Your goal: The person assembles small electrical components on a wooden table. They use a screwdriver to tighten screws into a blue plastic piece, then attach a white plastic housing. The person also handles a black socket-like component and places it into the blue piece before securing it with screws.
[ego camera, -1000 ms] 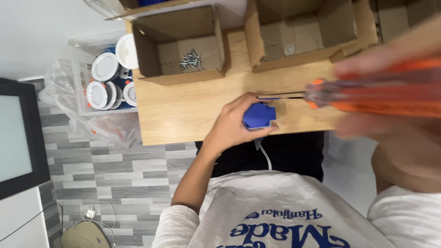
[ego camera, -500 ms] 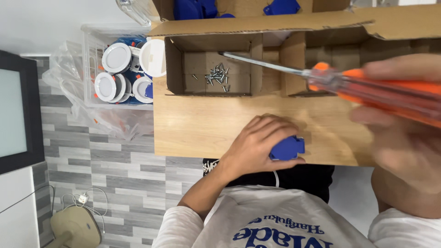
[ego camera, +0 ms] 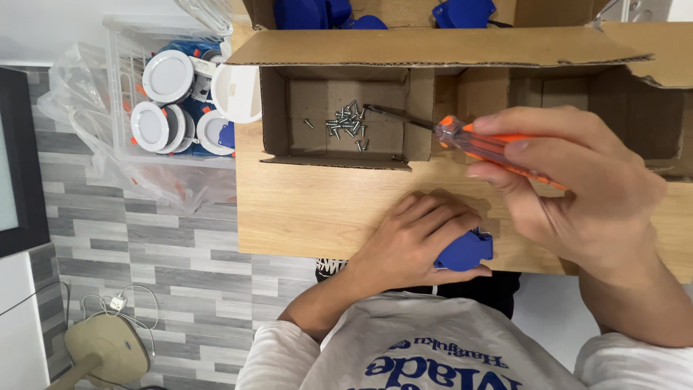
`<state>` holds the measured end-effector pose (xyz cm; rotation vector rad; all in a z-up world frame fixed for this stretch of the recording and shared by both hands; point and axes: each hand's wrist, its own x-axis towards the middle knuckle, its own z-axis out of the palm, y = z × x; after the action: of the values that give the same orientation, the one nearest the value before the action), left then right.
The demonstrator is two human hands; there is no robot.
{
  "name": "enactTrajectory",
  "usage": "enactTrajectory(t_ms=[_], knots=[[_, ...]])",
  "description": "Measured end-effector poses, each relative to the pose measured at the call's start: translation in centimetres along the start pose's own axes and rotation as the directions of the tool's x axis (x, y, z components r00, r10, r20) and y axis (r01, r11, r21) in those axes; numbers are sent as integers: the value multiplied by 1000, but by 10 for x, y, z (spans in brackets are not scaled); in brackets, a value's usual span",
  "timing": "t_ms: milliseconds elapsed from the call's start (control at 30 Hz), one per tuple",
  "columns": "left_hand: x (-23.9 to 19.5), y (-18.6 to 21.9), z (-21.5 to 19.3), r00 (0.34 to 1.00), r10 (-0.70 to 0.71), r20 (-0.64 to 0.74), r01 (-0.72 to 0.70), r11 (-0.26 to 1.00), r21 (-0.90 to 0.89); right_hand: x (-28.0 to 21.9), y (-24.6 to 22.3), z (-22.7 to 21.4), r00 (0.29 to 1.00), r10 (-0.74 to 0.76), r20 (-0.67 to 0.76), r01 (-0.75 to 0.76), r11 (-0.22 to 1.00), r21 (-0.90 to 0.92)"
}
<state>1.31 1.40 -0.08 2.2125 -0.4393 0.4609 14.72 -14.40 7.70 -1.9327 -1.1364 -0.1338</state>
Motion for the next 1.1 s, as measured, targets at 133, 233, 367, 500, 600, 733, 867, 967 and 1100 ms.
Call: enactTrajectory(t_ms=[133, 233, 367, 500, 600, 733, 867, 967, 1100], knots=[[0, 0, 0, 1000, 4, 6, -4, 1000, 2, 2, -10, -7, 999, 38, 1, -38, 998, 45], [0, 1, -2, 1000, 13, 6, -13, 1000, 14, -6, 0, -17, 999, 31, -14, -29, 996, 84], [0, 3, -2, 1000, 21, -18, -22, 1000, -14, -10, -22, -29, 988, 155, -22, -156, 988, -14], [-3, 4, -1, 1000, 6, -23, -7, 998, -62, -33, -22, -35, 989, -7, -146, 6, 1000, -9], [-10, 2, 3, 999, 2, -51, -8, 993, -116, -51, -20, -41, 976, -16, -218, 21, 1000, 23], [-19, 1, 4, 980, -58, -193, 9, 970, -244, -78, -25, -43, 930, 30, -366, 8, 995, 101], [-36, -5, 9, 924, -107, -367, 24, 974, -223, -123, -7, -54, 893, -19, -450, 45, 998, 47], [-37, 3, -7, 863, -156, -481, 51, 973, -225, -152, -1, -58, 862, -56, -503, 94, 994, 50], [-30, 21, -23, 847, -112, -520, 94, 994, -62, -176, -8, -57, 826, 38, -563, 27, 994, 106]])
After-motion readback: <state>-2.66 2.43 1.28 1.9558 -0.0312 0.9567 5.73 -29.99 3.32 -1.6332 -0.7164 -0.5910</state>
